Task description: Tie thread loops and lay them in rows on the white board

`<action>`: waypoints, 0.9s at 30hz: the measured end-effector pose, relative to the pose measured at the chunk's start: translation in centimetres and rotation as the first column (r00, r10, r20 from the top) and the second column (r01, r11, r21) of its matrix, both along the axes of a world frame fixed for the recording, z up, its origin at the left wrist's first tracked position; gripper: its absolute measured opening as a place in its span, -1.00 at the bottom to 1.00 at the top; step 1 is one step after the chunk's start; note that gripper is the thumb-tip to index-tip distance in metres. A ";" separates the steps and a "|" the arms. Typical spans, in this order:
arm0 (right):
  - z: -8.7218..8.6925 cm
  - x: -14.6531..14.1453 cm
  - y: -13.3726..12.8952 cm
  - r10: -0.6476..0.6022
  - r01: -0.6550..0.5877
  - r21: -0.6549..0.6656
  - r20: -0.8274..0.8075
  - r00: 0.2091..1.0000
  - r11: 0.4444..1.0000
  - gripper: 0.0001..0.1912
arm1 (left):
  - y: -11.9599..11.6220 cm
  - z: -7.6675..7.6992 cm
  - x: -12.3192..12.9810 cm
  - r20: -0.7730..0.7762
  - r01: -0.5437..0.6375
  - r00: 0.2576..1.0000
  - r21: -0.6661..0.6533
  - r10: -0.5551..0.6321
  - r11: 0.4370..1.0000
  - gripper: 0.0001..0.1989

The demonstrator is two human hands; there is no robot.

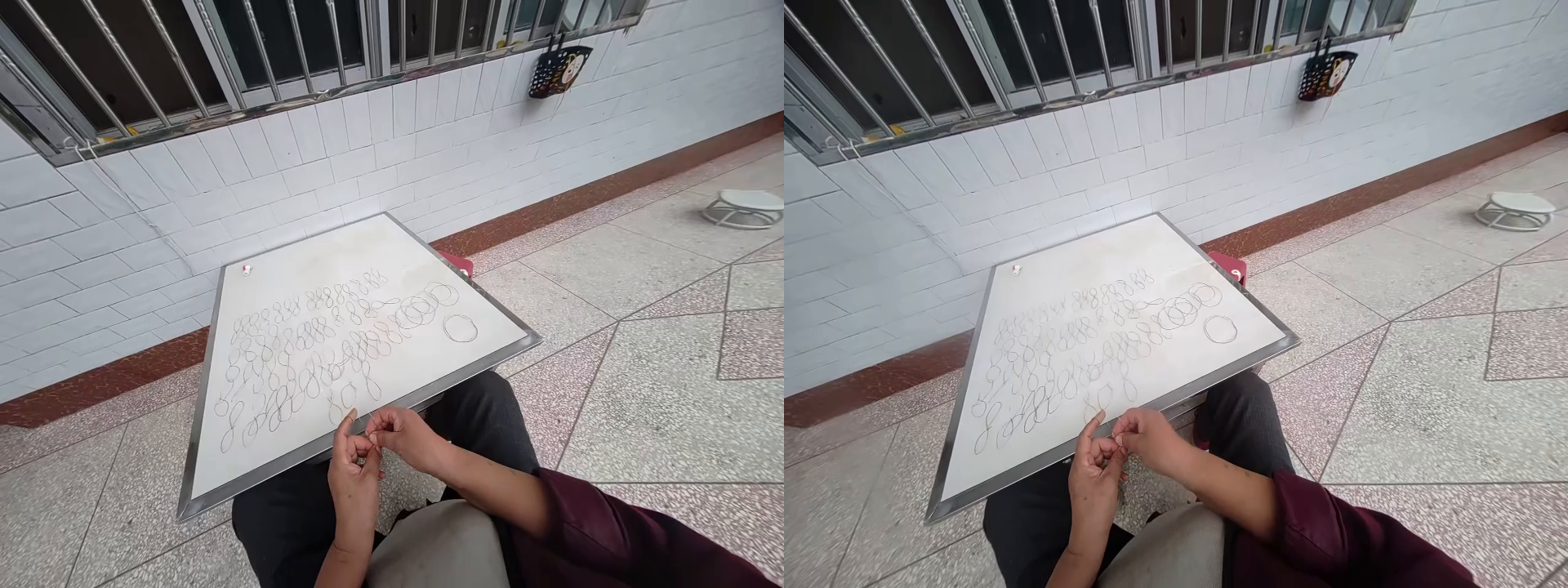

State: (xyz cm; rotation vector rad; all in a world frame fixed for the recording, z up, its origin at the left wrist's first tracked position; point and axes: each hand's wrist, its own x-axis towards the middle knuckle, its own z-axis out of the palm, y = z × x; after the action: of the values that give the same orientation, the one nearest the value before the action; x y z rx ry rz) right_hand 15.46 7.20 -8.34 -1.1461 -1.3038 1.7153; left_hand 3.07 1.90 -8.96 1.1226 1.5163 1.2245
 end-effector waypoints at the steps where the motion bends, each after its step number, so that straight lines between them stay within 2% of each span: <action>1: -0.2 0.0 0.1 0.008 -0.008 0.013 0.007 1.000 1.000 -0.87 | 0.1 0.0 0.0 0.026 -0.010 1.000 -0.007 0.011 1.000 -0.31; 5: -1.0 0.1 0.3 -0.018 0.004 0.177 0.079 0.997 0.984 -0.90 | 0.4 0.3 0.1 0.120 -0.034 0.992 -0.052 0.040 0.998 -0.28; 7: -1.3 0.1 0.5 0.047 -0.042 0.096 -0.043 0.998 0.994 -0.98 | 0.5 0.5 0.1 0.154 -0.040 0.987 -0.073 0.051 0.997 -0.29; 10: -1.1 0.7 0.8 0.158 -0.176 -0.048 -0.258 0.953 0.983 -0.81 | 0.3 0.9 0.0 0.202 -0.031 0.978 -0.095 0.050 0.995 -0.28; 12: -0.6 1.5 1.0 0.218 -0.252 -0.073 -0.310 0.925 0.965 -0.72 | 0.0 1.4 0.0 0.238 -0.008 0.971 -0.112 0.035 0.994 -0.24; 16: 0.3 3.0 1.3 0.342 -0.400 -0.105 -0.351 0.872 0.911 -0.68 | -0.5 2.9 -0.2 0.312 0.041 0.950 -0.200 0.024 0.979 -0.19; 21: -0.4 3.4 1.3 0.338 -0.414 -0.104 -0.417 0.844 0.904 -0.60 | -0.7 4.0 -0.4 0.356 0.073 0.934 -0.254 0.023 0.964 -0.17; 27: -0.9 3.2 1.2 0.339 -0.423 -0.065 -0.496 0.800 0.904 -0.57 | -0.6 4.4 -0.5 0.356 0.107 0.934 -0.292 0.004 0.951 -0.15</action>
State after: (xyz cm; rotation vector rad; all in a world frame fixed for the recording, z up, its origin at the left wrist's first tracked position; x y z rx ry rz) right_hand 18.63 8.43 -9.21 -0.4945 -1.1342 2.2677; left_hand 2.58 1.29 -4.54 0.6888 1.3329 1.0429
